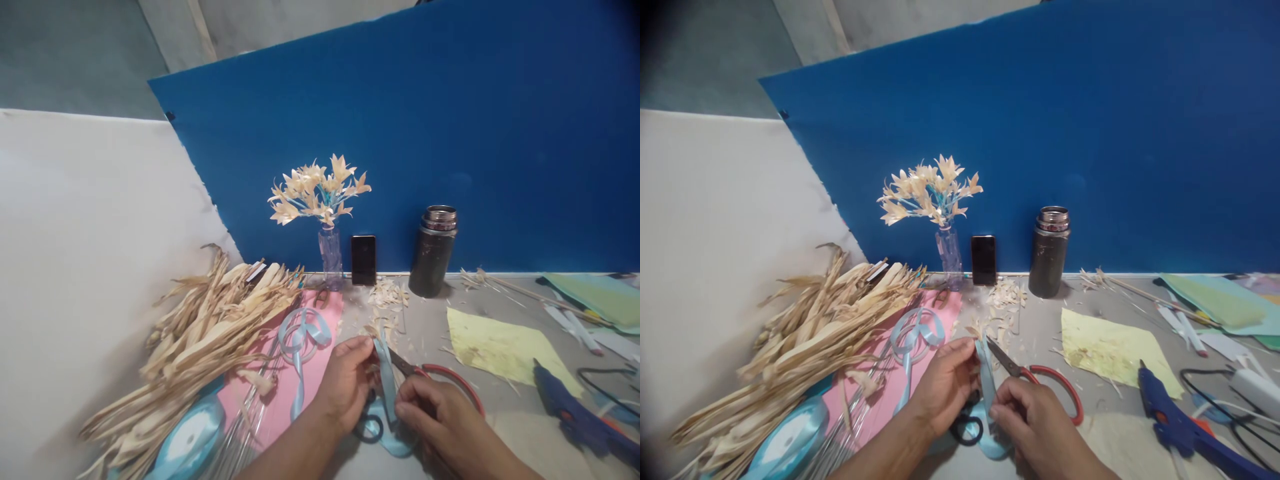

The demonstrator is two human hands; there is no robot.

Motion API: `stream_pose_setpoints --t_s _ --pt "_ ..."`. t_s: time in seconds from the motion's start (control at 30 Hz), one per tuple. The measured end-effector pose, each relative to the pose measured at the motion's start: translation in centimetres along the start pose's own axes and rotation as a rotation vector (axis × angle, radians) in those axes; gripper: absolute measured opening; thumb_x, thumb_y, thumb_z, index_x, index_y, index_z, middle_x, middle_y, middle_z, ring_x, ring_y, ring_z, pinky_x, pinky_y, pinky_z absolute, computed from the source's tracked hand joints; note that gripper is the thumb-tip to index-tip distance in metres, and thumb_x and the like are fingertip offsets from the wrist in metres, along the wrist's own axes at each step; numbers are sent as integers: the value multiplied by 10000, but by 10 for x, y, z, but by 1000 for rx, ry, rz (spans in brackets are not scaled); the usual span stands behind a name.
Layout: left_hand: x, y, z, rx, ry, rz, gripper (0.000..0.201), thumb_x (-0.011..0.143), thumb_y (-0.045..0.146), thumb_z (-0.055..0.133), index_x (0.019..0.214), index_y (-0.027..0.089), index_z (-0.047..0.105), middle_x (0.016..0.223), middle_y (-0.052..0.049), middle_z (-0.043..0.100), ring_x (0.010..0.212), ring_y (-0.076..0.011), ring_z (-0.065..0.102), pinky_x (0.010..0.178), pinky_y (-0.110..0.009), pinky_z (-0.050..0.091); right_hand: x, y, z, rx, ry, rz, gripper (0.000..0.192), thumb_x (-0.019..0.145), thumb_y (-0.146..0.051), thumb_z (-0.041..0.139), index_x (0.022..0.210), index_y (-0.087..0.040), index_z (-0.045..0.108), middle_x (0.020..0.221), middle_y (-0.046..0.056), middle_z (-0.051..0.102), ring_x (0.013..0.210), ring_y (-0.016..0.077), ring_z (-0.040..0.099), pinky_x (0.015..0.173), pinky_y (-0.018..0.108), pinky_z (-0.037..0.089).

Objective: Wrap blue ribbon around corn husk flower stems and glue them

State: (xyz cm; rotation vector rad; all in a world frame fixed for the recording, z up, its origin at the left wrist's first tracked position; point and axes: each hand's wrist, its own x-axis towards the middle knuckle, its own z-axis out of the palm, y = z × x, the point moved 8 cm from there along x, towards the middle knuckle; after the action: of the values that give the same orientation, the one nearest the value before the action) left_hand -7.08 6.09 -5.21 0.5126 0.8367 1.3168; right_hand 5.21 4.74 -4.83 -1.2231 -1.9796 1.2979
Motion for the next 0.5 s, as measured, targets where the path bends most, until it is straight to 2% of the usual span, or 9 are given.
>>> stream_pose_setpoints --t_s 0.23,0.4,0.5 --pt "1 2 -5 15 25 1 286 623 276 868 735 140 642 650 8 597 554 -104 514 553 -242 378 0 -1 0 -11 -8 -10 145 793 -305 538 690 -205 553 621 -18 565 606 152 528 566 241 375" --pt "2 0 0 22 -42 -5 322 645 315 867 692 143 599 613 20 556 529 -88 475 537 -227 349 0 0 1 4 -22 -1 160 806 -332 530 700 -213 545 609 -26 546 579 149 523 556 244 379" --pt "2 1 0 26 -44 16 328 669 326 855 672 143 582 601 22 545 525 -83 460 540 -223 346 0 -1 1 -8 -18 0 168 803 -342 529 698 -212 546 616 -20 558 591 153 527 564 247 381"
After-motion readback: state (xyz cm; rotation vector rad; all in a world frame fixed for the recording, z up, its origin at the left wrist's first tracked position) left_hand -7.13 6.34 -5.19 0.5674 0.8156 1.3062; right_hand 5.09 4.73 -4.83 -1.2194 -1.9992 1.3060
